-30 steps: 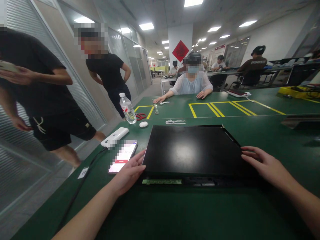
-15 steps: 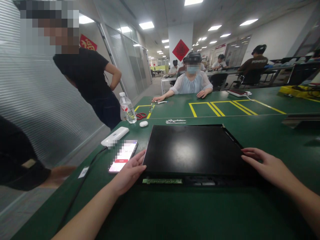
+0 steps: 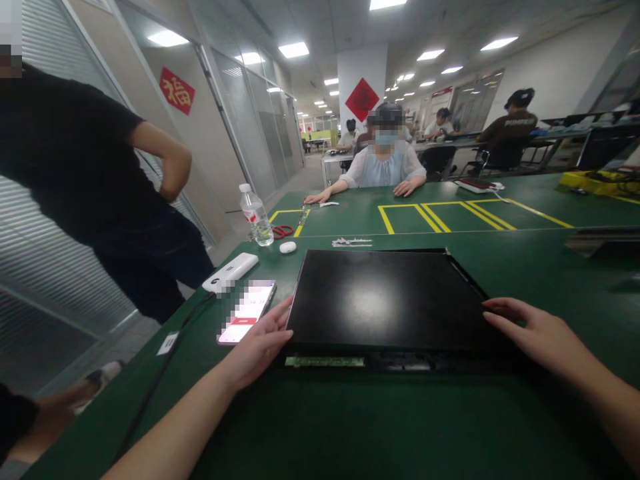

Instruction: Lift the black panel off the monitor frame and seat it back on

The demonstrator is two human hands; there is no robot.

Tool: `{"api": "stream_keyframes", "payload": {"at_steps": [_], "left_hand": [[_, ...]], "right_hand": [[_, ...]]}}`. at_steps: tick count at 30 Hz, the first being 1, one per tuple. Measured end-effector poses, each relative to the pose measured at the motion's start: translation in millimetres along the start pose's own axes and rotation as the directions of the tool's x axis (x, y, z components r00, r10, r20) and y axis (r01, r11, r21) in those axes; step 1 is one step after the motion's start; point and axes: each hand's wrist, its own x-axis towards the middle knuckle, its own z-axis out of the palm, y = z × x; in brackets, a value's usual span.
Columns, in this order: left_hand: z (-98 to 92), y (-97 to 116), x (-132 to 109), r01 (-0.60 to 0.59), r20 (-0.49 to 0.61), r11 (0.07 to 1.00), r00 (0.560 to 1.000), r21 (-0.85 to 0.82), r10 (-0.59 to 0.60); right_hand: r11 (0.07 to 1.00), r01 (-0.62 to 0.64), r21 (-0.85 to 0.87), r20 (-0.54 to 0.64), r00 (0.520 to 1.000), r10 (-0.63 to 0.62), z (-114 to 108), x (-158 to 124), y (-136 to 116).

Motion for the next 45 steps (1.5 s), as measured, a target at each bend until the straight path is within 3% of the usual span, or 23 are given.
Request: {"api": "stream_keyframes", "payload": {"at_steps": [9, 14, 19, 27, 37, 45], "left_hand": [[3.4, 3, 0, 0.036, -0.127, 0.999, 0.991, 0.001, -0.035], [6.4, 6, 3, -0.054, -0.153, 0.998, 0.986, 0.046, 0.06], [8.9, 10, 4, -0.137, -0.169, 0.968, 0.97, 0.211, 0.175], [4.7, 9, 4, -0.002, -0.22, 0.845, 0.965, 0.535, 0.142], [-0.2, 2, 6, 0.023, -0.256, 0.763, 0.948, 0.646, 0.189], [4.2, 1, 6, 0.011, -0.272, 0.69, 0.924, 0.724, 0.27]], "right_hand": [[0.998, -0.05, -0.04, 0.041, 0.998, 0.052, -3, 0, -6], [0.998, -0.05, -0.049, 0.05, 0.997, 0.052, -1, 2, 1], [0.998, -0.058, -0.033, 0.017, 0.998, 0.059, 1, 3, 8], [0.996, -0.092, -0.012, 0.004, 0.996, 0.092, -1, 2, 3], [0.976, -0.179, 0.124, 0.013, 0.984, 0.178, -2, 2, 3], [0.981, -0.168, 0.094, 0.011, 0.986, 0.168, -1, 5, 7]]}}
